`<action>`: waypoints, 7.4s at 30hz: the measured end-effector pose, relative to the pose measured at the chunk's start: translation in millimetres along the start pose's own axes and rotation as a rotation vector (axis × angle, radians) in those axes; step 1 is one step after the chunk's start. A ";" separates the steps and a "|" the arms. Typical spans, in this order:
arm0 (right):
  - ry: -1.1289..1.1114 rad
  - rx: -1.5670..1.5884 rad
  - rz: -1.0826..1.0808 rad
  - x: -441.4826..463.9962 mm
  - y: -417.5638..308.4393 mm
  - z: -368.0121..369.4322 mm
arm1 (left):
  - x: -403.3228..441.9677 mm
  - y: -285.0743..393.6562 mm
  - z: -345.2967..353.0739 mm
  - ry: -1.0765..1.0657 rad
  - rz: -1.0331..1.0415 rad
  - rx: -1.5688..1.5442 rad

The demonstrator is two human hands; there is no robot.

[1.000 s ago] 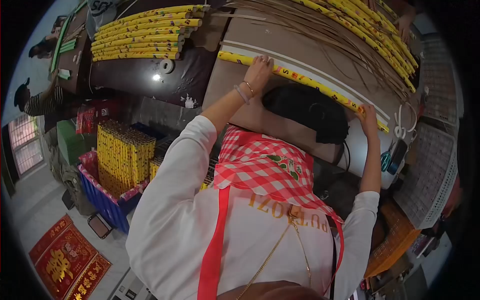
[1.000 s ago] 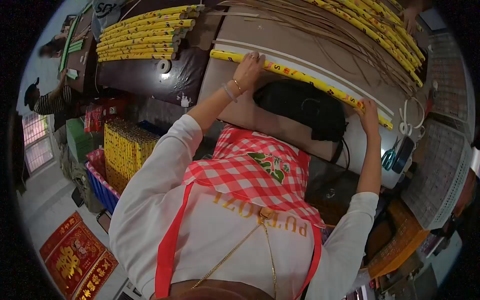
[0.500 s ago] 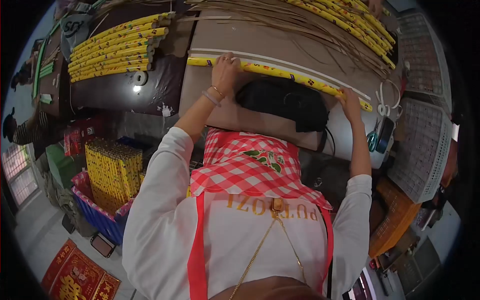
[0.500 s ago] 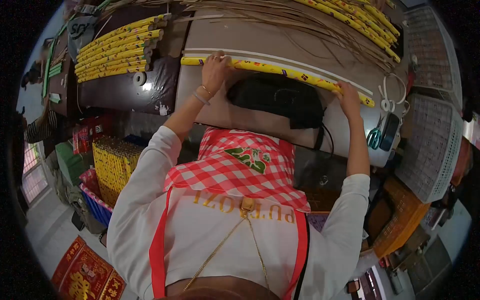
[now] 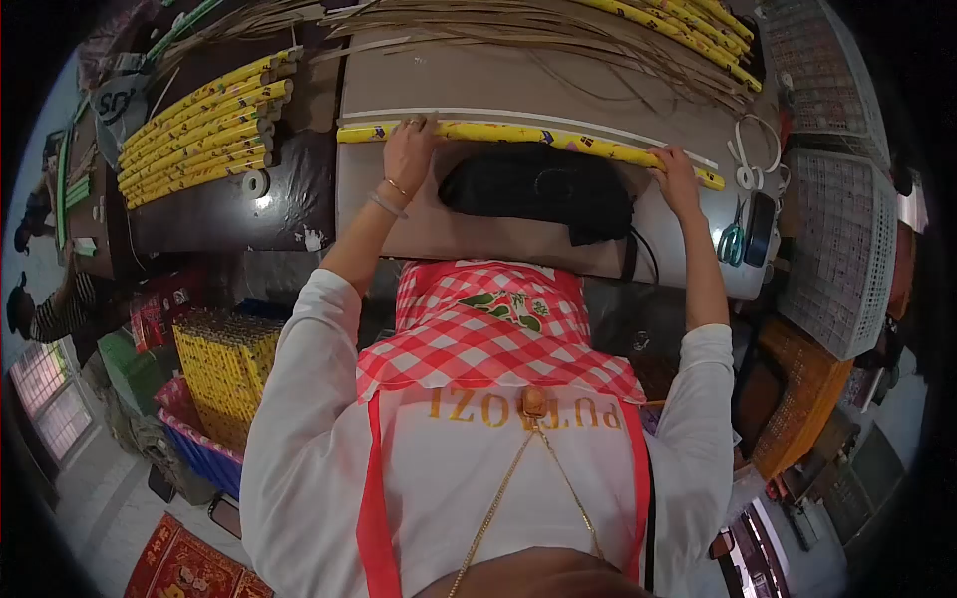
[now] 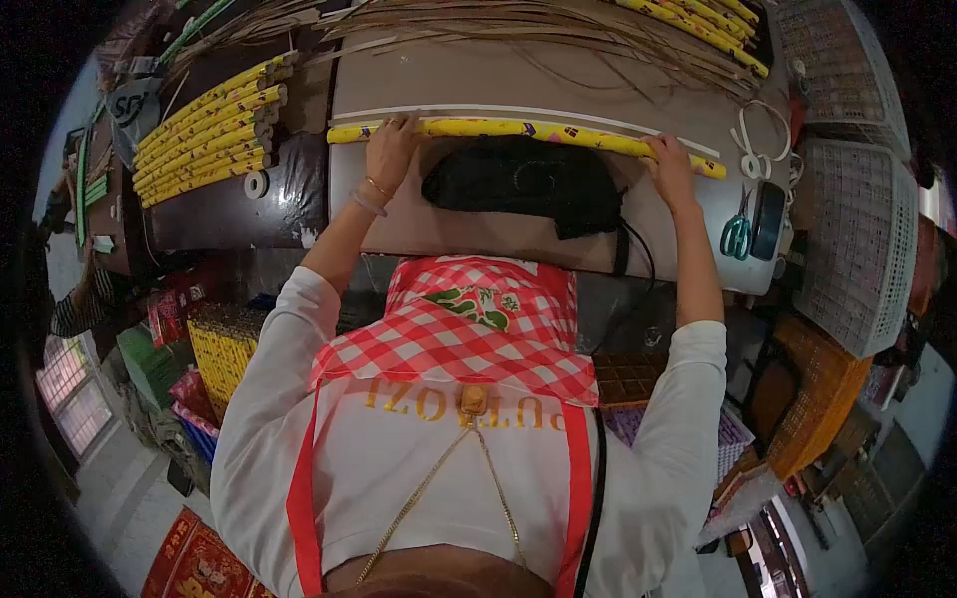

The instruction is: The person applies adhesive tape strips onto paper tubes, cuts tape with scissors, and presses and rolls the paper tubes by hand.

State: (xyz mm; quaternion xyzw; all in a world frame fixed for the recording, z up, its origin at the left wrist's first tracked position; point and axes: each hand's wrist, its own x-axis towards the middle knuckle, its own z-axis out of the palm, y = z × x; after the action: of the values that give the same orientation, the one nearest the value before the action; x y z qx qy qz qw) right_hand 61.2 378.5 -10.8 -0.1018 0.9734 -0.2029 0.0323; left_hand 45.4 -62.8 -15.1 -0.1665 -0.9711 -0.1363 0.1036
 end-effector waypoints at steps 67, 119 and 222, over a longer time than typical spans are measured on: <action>0.232 -0.241 -0.157 43.9 -72.8 53.3 | 71.2 -43.5 41.0 -0.260 0.097 0.107; 0.112 -0.435 -0.461 81.2 -76.7 59.4 | 93.9 -51.4 41.1 -0.496 0.001 0.020; -0.023 -0.035 0.334 111.4 -179.3 95.0 | 67.6 -59.6 26.3 -0.346 0.025 -0.074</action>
State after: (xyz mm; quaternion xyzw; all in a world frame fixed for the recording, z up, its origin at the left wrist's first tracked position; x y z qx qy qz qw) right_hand -4.6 157.3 -28.1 0.0583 0.9797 -0.1767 0.0749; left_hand -42.1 -89.0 -36.9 -0.2031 -0.9666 -0.1398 -0.0698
